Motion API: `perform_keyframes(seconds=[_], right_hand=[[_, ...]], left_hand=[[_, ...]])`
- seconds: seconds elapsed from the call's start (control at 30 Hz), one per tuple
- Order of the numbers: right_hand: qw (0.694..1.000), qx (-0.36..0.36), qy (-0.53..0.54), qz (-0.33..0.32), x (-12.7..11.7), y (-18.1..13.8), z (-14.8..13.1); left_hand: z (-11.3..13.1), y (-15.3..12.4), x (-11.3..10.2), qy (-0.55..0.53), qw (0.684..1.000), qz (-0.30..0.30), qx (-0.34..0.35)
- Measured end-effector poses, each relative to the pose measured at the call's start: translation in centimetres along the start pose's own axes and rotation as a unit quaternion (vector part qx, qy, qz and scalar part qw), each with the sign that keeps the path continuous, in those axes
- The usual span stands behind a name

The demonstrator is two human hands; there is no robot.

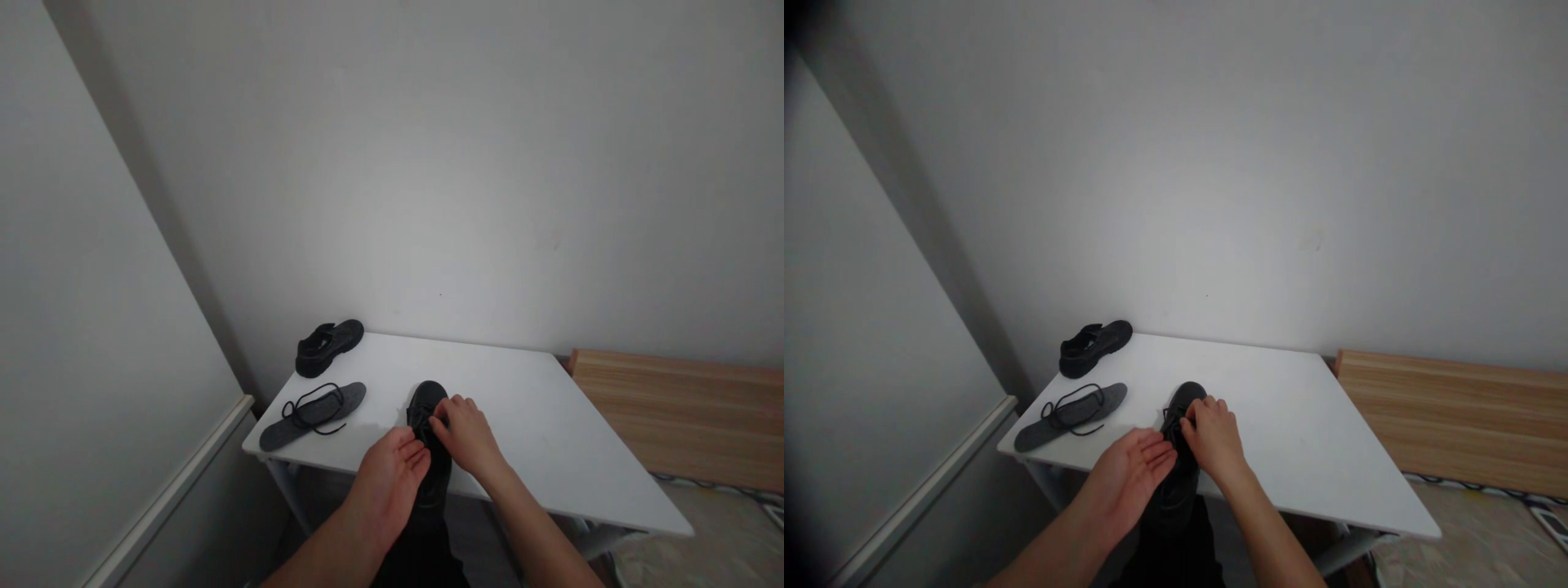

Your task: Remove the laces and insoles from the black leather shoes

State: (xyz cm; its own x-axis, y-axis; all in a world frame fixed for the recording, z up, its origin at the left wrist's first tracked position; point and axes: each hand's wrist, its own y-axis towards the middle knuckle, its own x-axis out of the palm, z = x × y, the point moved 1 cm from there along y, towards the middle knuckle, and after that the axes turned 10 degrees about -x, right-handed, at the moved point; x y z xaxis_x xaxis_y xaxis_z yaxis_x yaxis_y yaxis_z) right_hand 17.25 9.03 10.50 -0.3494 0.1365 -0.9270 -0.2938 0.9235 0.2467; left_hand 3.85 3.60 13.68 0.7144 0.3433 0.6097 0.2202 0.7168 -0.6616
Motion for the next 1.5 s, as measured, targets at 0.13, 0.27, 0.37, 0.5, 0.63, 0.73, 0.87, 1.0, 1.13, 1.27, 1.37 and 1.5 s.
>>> perform_keyframes(seconds=[0.13, 0.27, 0.37, 0.5, 0.63, 0.73, 0.87, 1.0, 1.13, 1.27, 1.37, 1.5], right_hand=[[1.0, -0.024, -0.021, -0.002, 0.1, 0.1, -0.2], [0.997, -0.072, -0.011, -0.011, -0.2, 0.0, -0.9], [0.996, -0.085, -0.018, -0.029, -0.5, 0.1, -1.2], [0.993, -0.093, 0.048, -0.053, -0.5, 0.3, -1.0], [0.975, -0.08, 0.199, -0.057, -0.4, 0.5, -0.7], [0.968, -0.052, 0.236, -0.065, -0.7, 0.5, -0.7], [0.969, -0.029, 0.231, -0.087, -1.9, 0.0, -0.8], [0.949, -0.058, 0.286, -0.117, -3.4, -1.1, -1.1], [0.909, -0.063, 0.38, -0.161, -4.6, -2.1, -1.7], [0.858, -0.092, 0.495, -0.098, -6.1, -3.2, -1.3], [0.819, -0.117, 0.561, -0.026, -7.0, -5.1, -0.4], [0.858, -0.112, 0.499, -0.05, -8.0, -9.2, 0.5]], left_hand=[[0.0, 0.4, 0.5, 0.003, 0.999, 0.027, -0.037], [0.0, 1.1, 1.1, 0.024, 0.998, 0.011, -0.051], [-0.3, 1.5, 1.3, 0.026, 0.996, -0.024, -0.078], [-0.9, 2.7, 1.5, -0.033, 0.995, -0.03, -0.094], [-1.6, 4.7, 2.2, -0.125, 0.987, -0.052, -0.085], [-2.0, 5.4, 2.4, -0.157, 0.982, -0.071, -0.077], [-2.7, 4.8, 1.7, -0.144, 0.984, -0.085, -0.056], [-3.5, 3.1, 0.6, -0.131, 0.985, -0.106, -0.018], [-3.7, 1.8, -0.4, -0.095, 0.98, -0.166, 0.049], [-2.6, 1.6, -1.0, -0.079, 0.971, -0.199, 0.111], [-1.6, 1.8, -1.6, -0.107, 0.971, -0.166, 0.137], [-1.3, 2.0, -2.5, -0.151, 0.971, -0.129, 0.133]])
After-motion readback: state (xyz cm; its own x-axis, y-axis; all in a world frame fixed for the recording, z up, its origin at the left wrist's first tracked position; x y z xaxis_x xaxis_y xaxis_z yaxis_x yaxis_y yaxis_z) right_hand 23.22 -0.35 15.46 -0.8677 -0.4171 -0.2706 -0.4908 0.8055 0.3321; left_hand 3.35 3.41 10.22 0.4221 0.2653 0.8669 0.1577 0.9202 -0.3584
